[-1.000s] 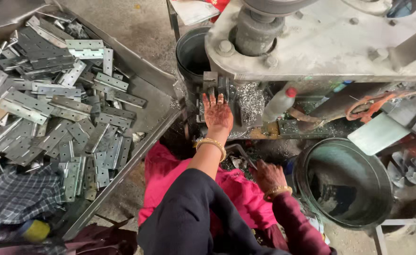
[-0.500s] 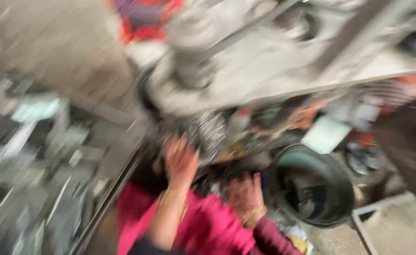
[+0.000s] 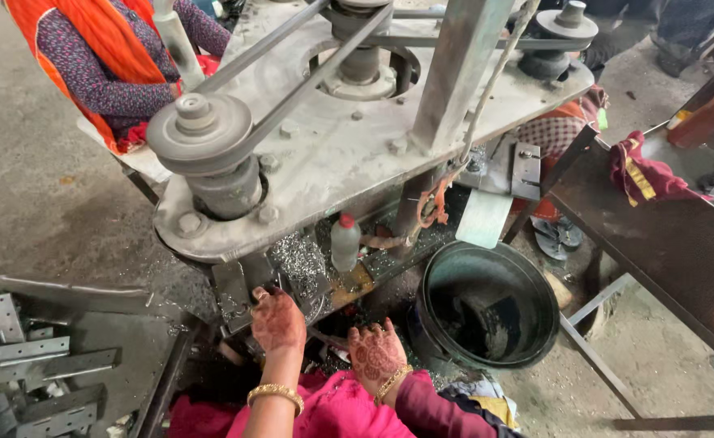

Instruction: The person picks up metal brackets from a bin and places them into a punch press machine one by one to add holes or shapes, then places the finished brackets into a separate container.

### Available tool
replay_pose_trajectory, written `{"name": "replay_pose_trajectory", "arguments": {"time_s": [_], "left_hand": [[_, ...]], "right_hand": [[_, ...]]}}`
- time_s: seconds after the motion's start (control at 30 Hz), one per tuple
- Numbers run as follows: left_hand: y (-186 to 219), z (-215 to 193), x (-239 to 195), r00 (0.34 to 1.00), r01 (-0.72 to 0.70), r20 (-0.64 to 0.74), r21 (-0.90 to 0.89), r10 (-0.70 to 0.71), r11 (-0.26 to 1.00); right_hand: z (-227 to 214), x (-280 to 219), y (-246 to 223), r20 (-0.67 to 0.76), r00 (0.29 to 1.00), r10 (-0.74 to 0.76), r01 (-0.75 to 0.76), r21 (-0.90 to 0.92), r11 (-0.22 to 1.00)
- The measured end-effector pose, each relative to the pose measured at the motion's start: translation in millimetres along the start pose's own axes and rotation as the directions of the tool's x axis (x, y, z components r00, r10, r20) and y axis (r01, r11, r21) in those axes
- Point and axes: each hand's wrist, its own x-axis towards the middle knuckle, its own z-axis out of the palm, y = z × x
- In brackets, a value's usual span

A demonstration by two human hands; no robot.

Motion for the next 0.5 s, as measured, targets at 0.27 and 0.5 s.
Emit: {"name": "replay_pose_trajectory", "arguments": {"time_s": [0.27, 0.5], "left_hand": [[-22.6, -11.6, -50.8, 0.969, -0.122, 0.241, 0.283, 0.052, 0.951], [-29.2, -10.4, 1.4, 0.975, -0.149, 0.199, 0.243, 0.101, 0.958]], "right_hand": [[-9.3, 12.9, -6.7, 0.108, 0.994, 0.036, -0.038, 0.02, 0.999], [-18.1, 4.2, -6.7, 0.111, 0.994, 0.002, -0.007, 0.051, 0.999]]}}
